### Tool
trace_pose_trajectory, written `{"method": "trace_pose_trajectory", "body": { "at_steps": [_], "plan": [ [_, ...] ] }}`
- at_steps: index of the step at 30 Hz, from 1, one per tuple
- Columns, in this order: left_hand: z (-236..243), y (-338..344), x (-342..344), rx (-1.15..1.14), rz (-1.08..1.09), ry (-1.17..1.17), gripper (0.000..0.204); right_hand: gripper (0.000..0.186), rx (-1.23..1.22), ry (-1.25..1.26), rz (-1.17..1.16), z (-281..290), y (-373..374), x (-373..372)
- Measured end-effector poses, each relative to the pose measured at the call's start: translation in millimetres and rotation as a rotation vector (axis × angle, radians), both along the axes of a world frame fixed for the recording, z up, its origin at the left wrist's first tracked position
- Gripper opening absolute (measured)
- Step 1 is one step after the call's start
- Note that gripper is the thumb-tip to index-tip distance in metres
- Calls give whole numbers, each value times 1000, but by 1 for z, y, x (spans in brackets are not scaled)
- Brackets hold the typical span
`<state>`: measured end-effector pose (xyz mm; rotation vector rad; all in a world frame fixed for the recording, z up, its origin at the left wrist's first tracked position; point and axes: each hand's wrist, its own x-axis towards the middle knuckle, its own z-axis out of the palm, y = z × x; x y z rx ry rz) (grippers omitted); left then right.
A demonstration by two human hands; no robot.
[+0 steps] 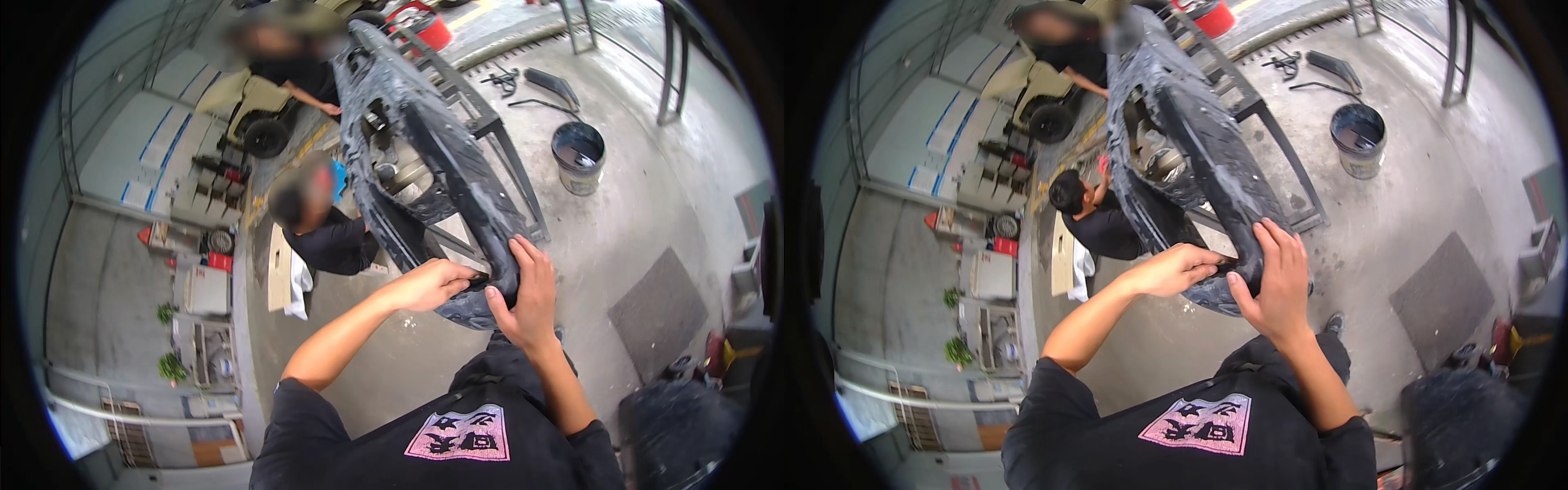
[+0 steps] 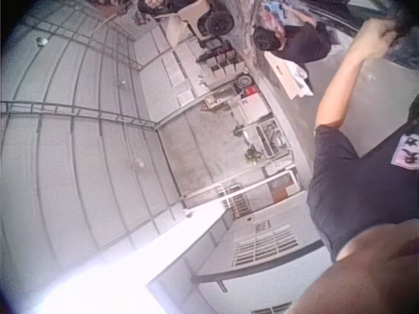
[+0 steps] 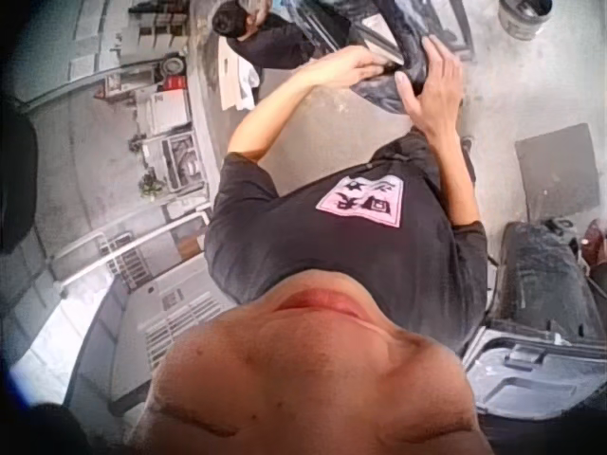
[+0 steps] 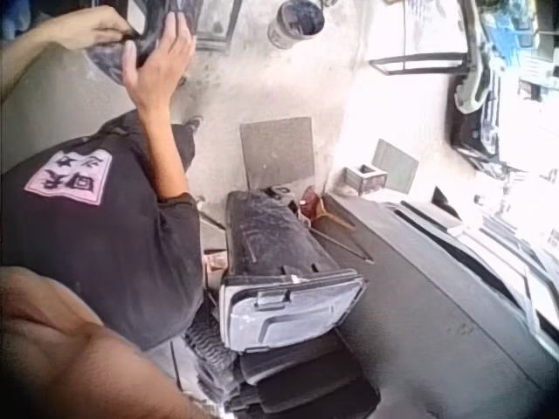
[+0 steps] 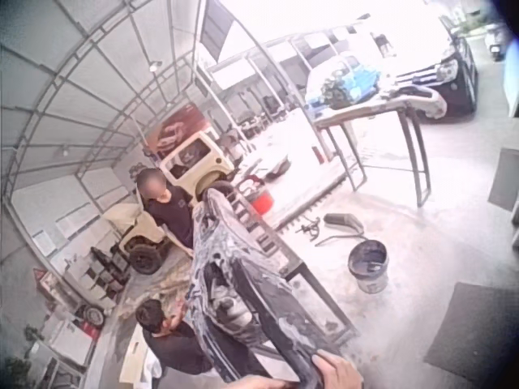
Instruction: The person sands a large black car bumper with a sanding block, moving it along the edges and flat surfaces. The person repeatedly repositions the bumper to access different areas while another person works nearby.
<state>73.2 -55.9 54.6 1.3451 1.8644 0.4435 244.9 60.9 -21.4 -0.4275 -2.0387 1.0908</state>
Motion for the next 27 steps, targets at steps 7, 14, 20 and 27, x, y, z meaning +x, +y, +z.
{"method": "trace_pose_trajectory", "body": {
  "at_steps": [7,14,20,27],
  "plan": [
    [-34,27,-18,-27,12,431,19,61,-25,86,-16,-2,3,0],
    [-10,32,-21,-314,7,-289,14,55,-67,149,-2,-5,7,-1],
    [-14,33,-15,-523,301,-594,32,47,-139,177,-6,-16,14,-10],
    [10,53,-16,-664,-198,-282,71,53,-143,209,-68,-14,15,-14]
  ]
}}
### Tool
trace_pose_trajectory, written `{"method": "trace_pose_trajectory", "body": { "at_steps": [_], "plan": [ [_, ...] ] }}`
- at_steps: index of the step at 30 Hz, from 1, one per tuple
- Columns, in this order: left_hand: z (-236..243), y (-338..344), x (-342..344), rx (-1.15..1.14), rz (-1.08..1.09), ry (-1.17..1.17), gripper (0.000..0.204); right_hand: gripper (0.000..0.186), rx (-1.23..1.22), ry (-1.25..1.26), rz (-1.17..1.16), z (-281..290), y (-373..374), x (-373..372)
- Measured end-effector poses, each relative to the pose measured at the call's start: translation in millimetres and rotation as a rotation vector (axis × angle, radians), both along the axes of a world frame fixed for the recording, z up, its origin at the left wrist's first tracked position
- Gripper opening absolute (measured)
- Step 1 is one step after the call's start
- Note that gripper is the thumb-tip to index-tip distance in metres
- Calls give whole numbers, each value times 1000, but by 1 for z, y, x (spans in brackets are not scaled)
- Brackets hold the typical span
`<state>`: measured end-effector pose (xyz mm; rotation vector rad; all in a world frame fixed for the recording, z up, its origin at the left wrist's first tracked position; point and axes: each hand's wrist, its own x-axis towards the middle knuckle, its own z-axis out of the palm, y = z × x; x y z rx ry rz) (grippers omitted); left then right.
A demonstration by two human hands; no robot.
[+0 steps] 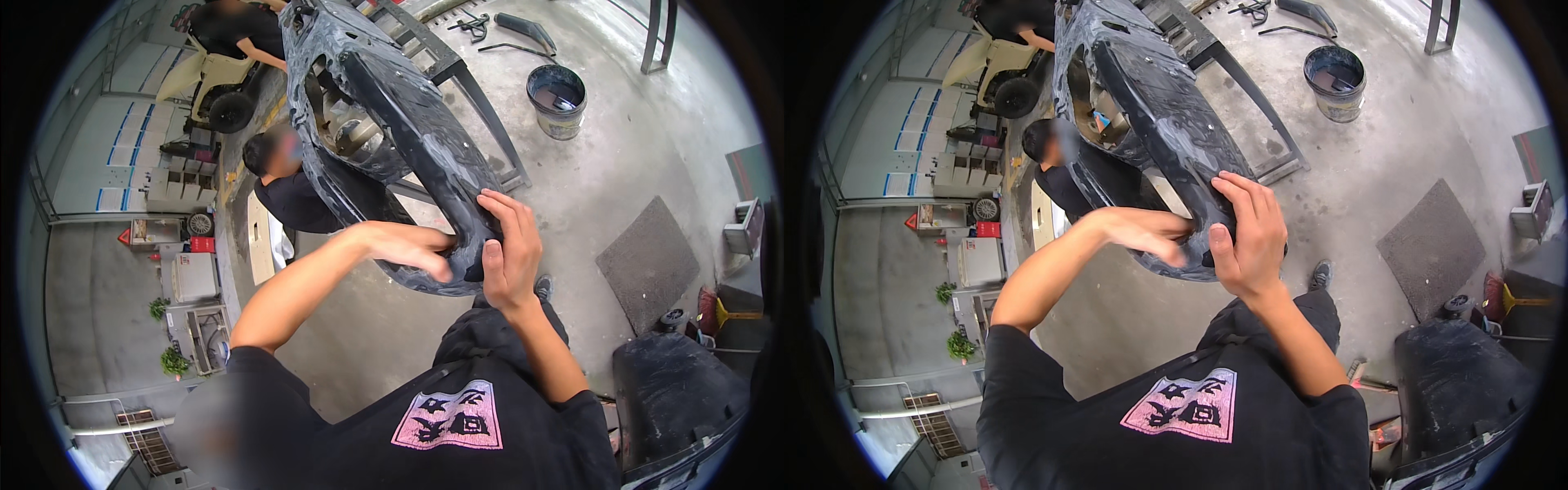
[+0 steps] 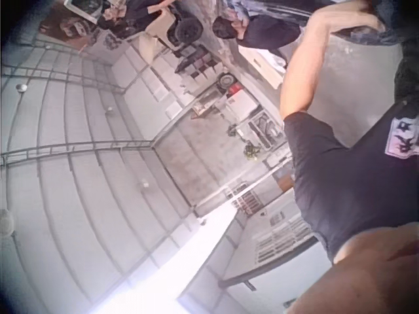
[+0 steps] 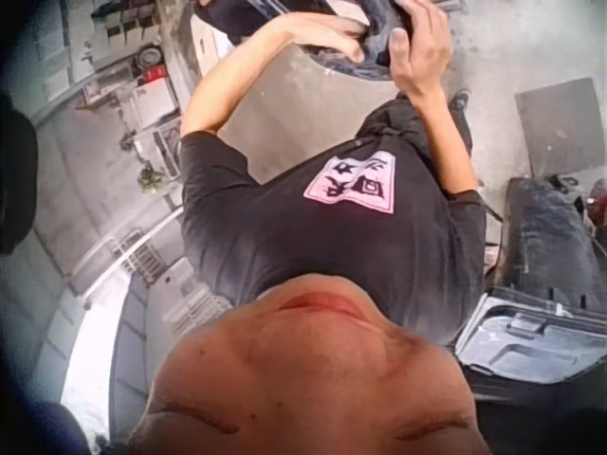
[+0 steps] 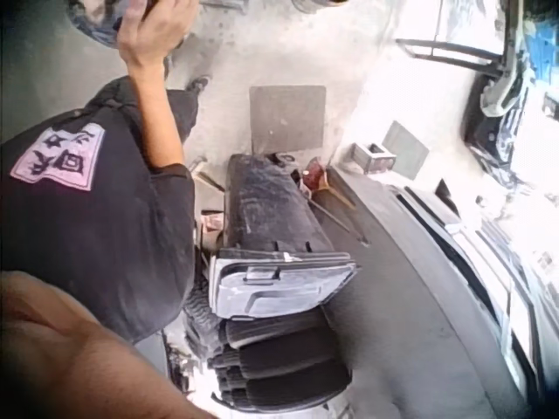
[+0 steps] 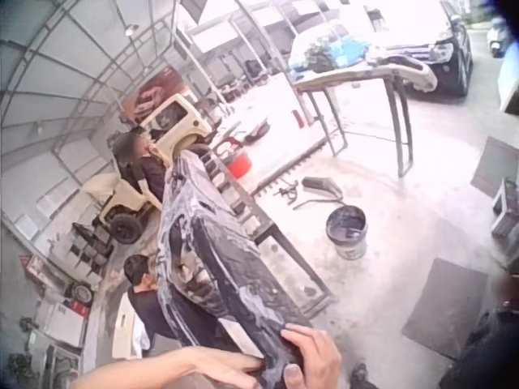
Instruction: The person sands a large black car bumper with a sanding block, moving it along the edges and flat surfaces. The person repeatedly repositions the bumper to access different areas while another person works nearby.
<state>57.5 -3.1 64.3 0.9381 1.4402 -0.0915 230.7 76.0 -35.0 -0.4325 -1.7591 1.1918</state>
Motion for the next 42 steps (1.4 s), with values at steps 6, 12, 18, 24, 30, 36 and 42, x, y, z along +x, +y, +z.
{"method": "trace_pose_trajectory", "body": {
  "at_steps": [6,12,18,24,30,36,42],
  "plan": [
    [-9,-12,-9,157,42,-278,89,53,15,4,-7,-5,0,-2],
    [-4,3,-13,74,-111,-194,96,52,4,-1,-41,-3,1,-2],
    [-11,19,-1,-135,-88,-124,95,50,-2,2,-38,-3,1,-3],
    [-26,7,-5,-26,-23,-155,100,50,27,-17,-53,-1,-1,-5],
    [-18,10,-14,-82,-147,-136,96,52,13,-7,-46,-1,-3,-6],
    [-13,-9,-17,158,51,-301,101,54,37,-7,-46,-4,2,-5],
    [-25,8,-1,-1,22,-183,100,54,8,-10,-29,-5,0,-2]
  ]
}}
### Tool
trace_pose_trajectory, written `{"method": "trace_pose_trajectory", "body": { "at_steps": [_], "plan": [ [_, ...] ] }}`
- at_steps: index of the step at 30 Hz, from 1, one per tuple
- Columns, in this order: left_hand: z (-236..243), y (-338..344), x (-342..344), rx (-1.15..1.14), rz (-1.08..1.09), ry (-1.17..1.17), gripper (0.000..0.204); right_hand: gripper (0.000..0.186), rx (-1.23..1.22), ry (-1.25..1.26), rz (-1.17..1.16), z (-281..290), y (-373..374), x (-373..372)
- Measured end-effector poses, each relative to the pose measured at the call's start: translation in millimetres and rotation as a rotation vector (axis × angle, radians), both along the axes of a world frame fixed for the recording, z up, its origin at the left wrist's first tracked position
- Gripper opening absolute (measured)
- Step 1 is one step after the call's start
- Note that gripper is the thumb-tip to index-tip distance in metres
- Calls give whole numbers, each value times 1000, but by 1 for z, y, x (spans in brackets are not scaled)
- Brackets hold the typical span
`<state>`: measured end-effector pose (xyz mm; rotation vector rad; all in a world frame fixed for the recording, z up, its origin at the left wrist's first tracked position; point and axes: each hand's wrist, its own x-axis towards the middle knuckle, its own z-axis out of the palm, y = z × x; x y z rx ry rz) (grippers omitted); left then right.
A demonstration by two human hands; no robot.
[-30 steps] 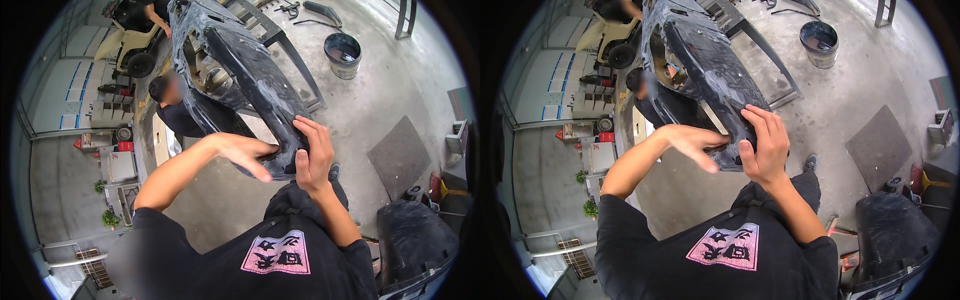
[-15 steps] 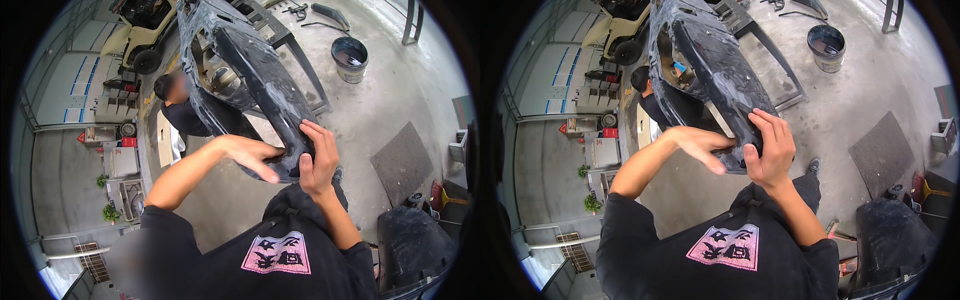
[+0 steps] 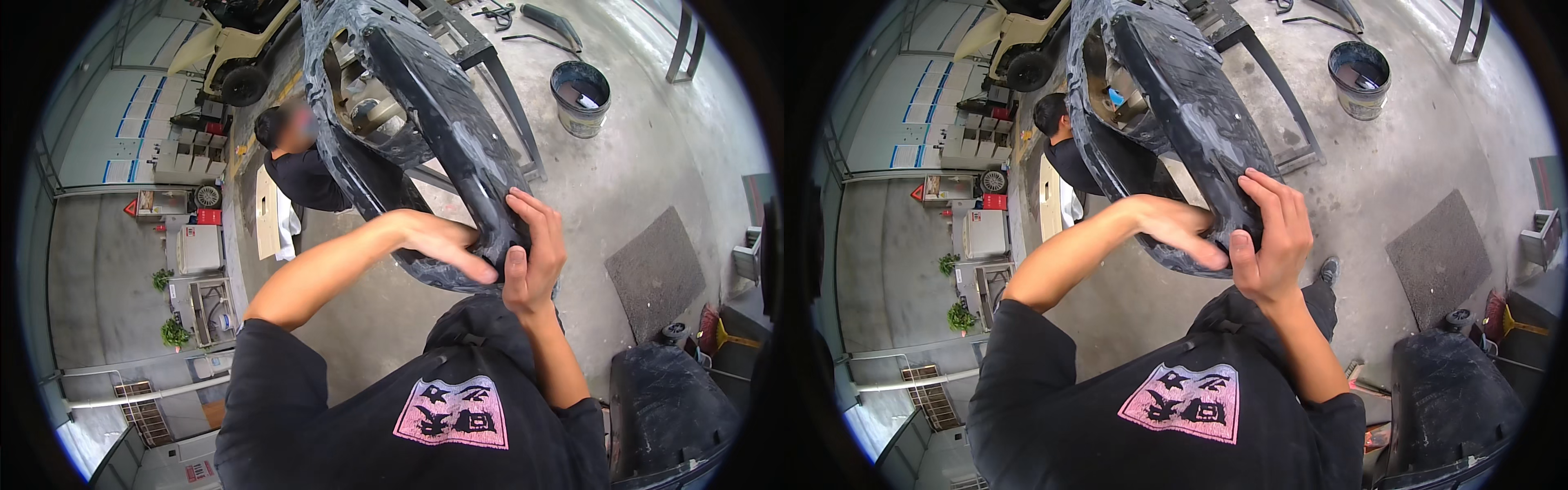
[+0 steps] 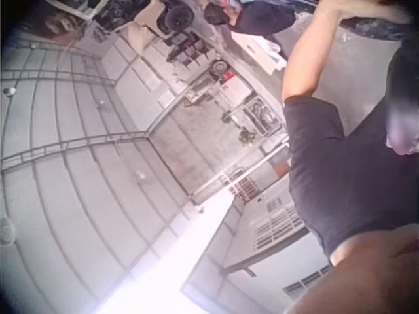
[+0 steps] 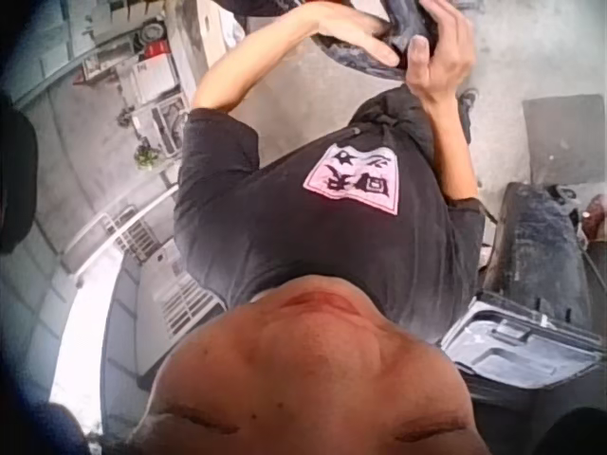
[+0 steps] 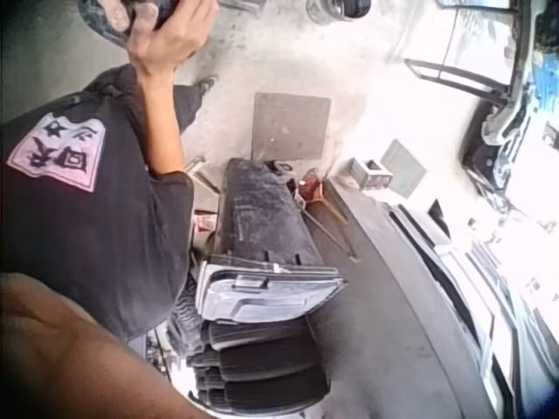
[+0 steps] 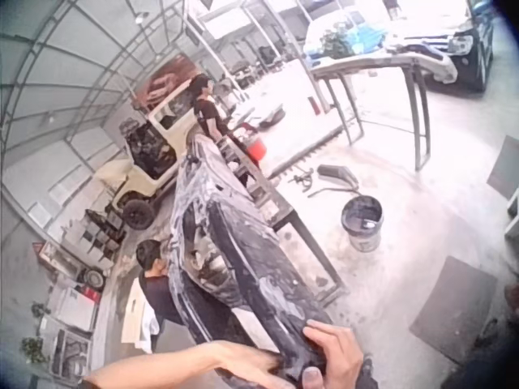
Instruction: The person sands a large black car bumper with a sanding block, moving it along the edges and flat surfaces. The person repeatedly repositions the bumper to access different areas while another person works nearby.
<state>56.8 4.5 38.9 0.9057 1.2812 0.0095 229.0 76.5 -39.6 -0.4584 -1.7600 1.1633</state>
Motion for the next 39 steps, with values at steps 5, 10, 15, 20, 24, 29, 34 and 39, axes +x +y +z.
{"method": "trace_pose_trajectory", "body": {
  "at_steps": [5,10,15,20,24,29,34,39],
  "plan": [
    [-16,-22,-18,-22,250,-246,82,56,43,-17,-42,6,0,0],
    [-55,-59,-34,-137,418,-191,84,53,-10,-11,-19,12,-6,4],
    [-17,-20,-6,-143,292,-86,98,48,-34,19,-11,11,-6,8],
    [5,-11,-14,13,-16,-129,100,44,-9,22,-22,7,-3,10],
    [-7,-11,-7,-46,-59,97,100,43,-28,13,-6,10,-5,12],
    [-2,-2,0,-170,-102,104,99,41,-8,12,-44,16,-7,14],
    [5,-3,-20,-163,-35,1,99,44,9,-13,-17,6,-5,12],
    [-21,-10,-12,-53,120,-48,67,42,12,3,-16,11,-4,13]
  ]
}}
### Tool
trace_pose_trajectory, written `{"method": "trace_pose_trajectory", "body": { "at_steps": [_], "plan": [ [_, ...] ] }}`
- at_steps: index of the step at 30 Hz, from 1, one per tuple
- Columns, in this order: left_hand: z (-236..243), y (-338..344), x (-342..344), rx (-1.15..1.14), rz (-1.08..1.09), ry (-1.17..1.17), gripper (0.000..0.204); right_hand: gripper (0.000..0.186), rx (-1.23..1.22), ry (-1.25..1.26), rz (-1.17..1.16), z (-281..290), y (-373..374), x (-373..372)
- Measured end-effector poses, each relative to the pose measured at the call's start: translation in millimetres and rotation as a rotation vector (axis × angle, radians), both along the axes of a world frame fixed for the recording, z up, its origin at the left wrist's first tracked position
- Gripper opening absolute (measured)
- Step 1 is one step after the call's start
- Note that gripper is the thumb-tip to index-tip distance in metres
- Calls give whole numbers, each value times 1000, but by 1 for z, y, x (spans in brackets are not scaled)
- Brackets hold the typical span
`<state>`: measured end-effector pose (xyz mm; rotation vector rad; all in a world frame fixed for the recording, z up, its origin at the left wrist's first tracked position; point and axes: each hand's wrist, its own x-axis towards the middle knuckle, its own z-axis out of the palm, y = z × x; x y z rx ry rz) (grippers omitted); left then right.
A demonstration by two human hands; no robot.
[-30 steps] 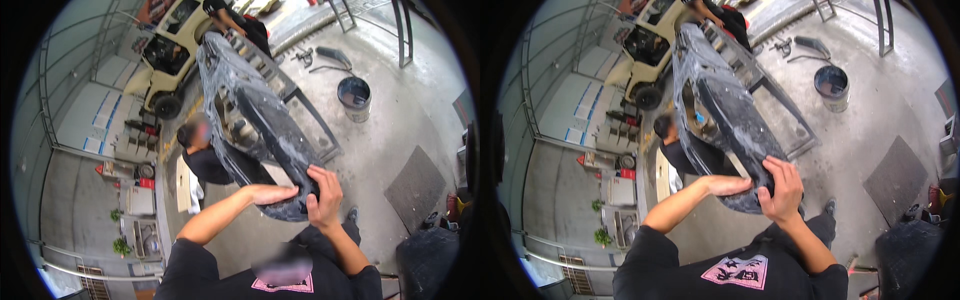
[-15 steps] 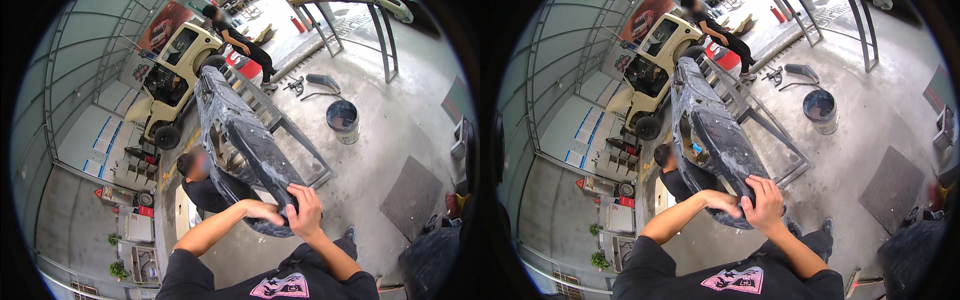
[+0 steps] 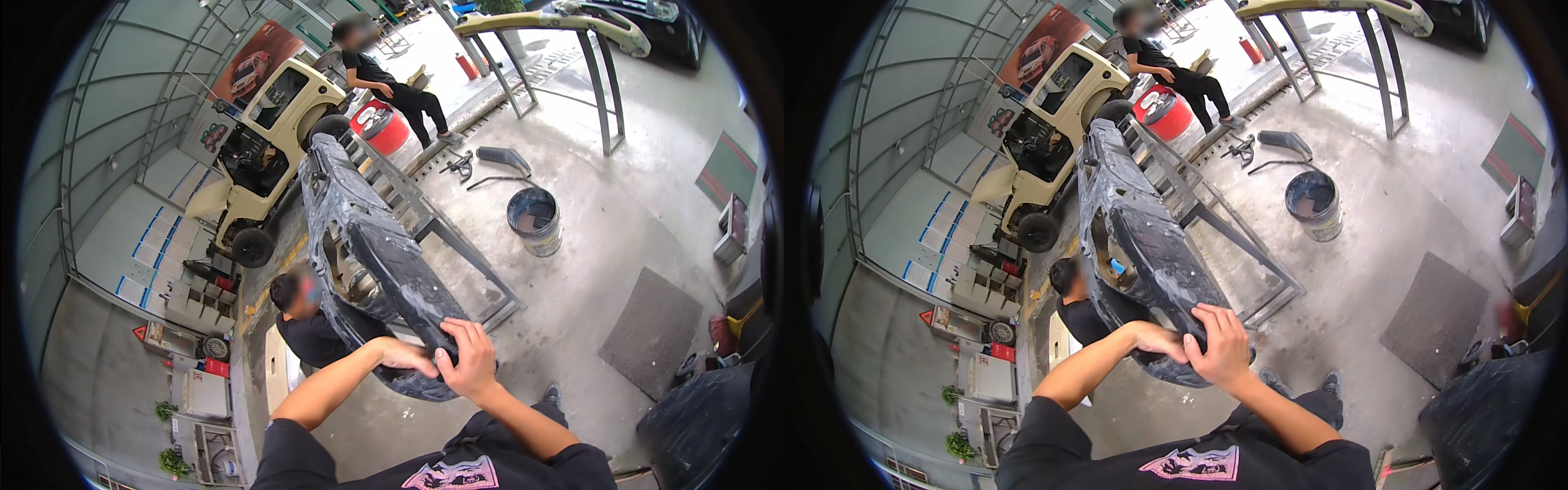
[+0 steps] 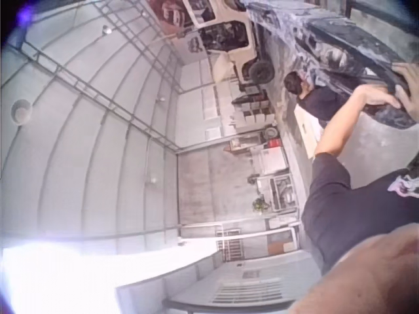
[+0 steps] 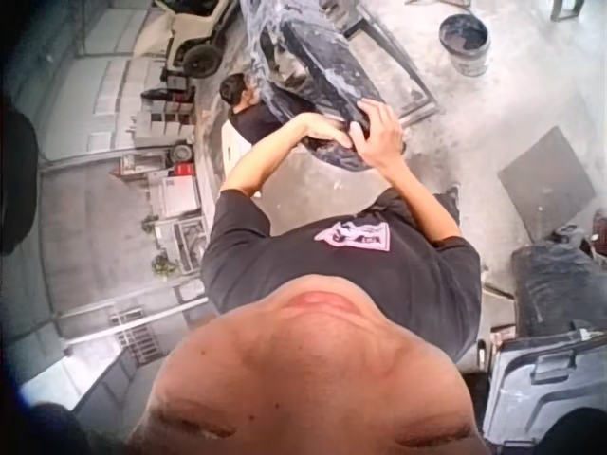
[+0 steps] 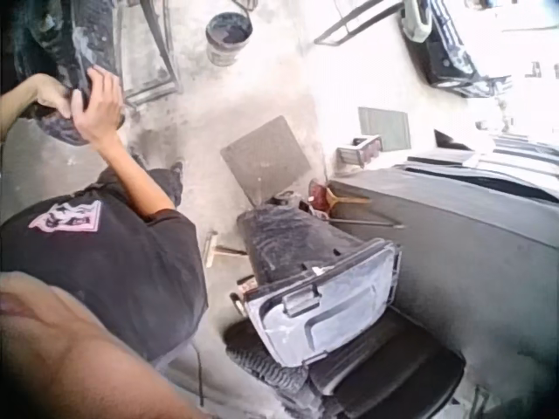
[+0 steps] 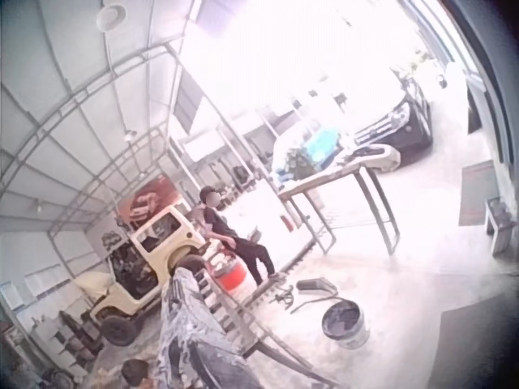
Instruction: The person sands a large black car bumper with a sanding block, moving it along the edges and flat surfaces. The person repeatedly repositions the bumper to access different areas while another person works nearby.
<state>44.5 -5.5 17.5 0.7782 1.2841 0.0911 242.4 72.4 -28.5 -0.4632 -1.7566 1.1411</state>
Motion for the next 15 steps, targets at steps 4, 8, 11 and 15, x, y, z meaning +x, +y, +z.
{"method": "trace_pose_trajectory", "body": {
  "at_steps": [4,8,11,15],
  "plan": [
    [19,4,-15,-1,-369,74,89,39,0,-2,-2,5,-4,0],
    [14,-7,10,102,-215,182,91,42,8,-2,0,0,-4,1],
    [28,-13,-5,172,-299,220,85,42,9,17,9,2,0,-1],
    [30,-21,20,313,-172,306,78,42,21,8,3,1,1,0]
  ]
}}
